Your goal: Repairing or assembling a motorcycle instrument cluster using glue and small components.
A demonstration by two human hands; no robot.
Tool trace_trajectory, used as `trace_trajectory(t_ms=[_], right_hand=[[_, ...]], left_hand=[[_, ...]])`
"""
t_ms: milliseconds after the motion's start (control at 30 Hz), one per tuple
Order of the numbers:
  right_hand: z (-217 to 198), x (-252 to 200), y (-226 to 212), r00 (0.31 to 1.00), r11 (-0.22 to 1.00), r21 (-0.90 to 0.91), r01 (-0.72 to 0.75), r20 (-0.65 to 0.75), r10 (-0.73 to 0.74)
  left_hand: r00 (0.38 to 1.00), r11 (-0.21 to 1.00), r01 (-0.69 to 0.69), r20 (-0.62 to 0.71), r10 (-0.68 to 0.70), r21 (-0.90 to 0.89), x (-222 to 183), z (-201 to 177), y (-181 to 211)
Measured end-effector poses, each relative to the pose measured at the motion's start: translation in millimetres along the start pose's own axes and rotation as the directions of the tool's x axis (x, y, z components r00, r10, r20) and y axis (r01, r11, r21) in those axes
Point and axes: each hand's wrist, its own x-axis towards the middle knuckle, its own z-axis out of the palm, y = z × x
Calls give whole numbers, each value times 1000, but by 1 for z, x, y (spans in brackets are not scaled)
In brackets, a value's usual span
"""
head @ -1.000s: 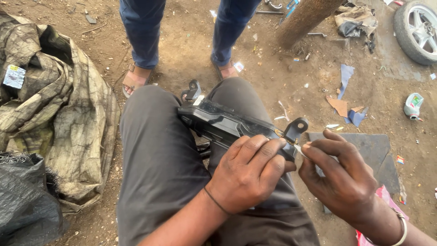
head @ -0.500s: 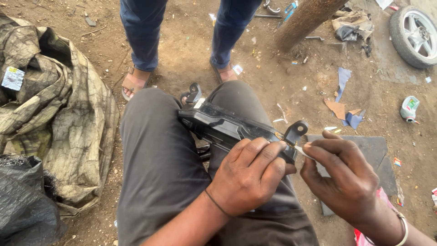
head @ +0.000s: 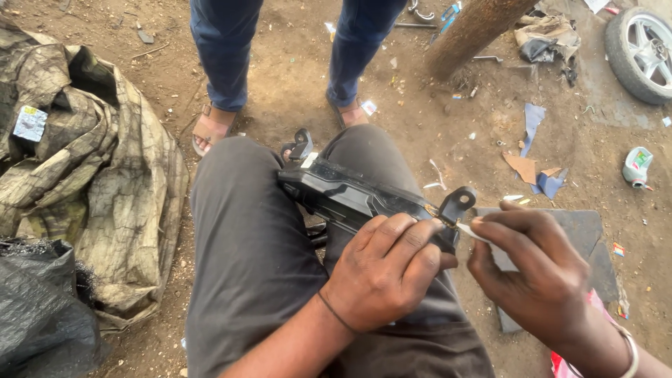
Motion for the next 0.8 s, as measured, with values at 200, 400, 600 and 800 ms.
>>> trace_trajectory(t_ms=[200,400,600,800], right_hand=[[1,4,-4,998,998,7,-68,1,68],[-7,-5,-2,880,811,385,-440,3,475],[18,-55,36,757,9,939,-343,270,594],[44,-88,39,636,-153,901,-406,398,660]], left_hand=[[1000,1000,-12,7,12,-7,-1,-2,0],[1000,1000,-7,8,7,1,-5,-2,0],[980,985,171,101,-171,10,-5,2,1],[882,914,330,267,-388,238,17,-4,6]])
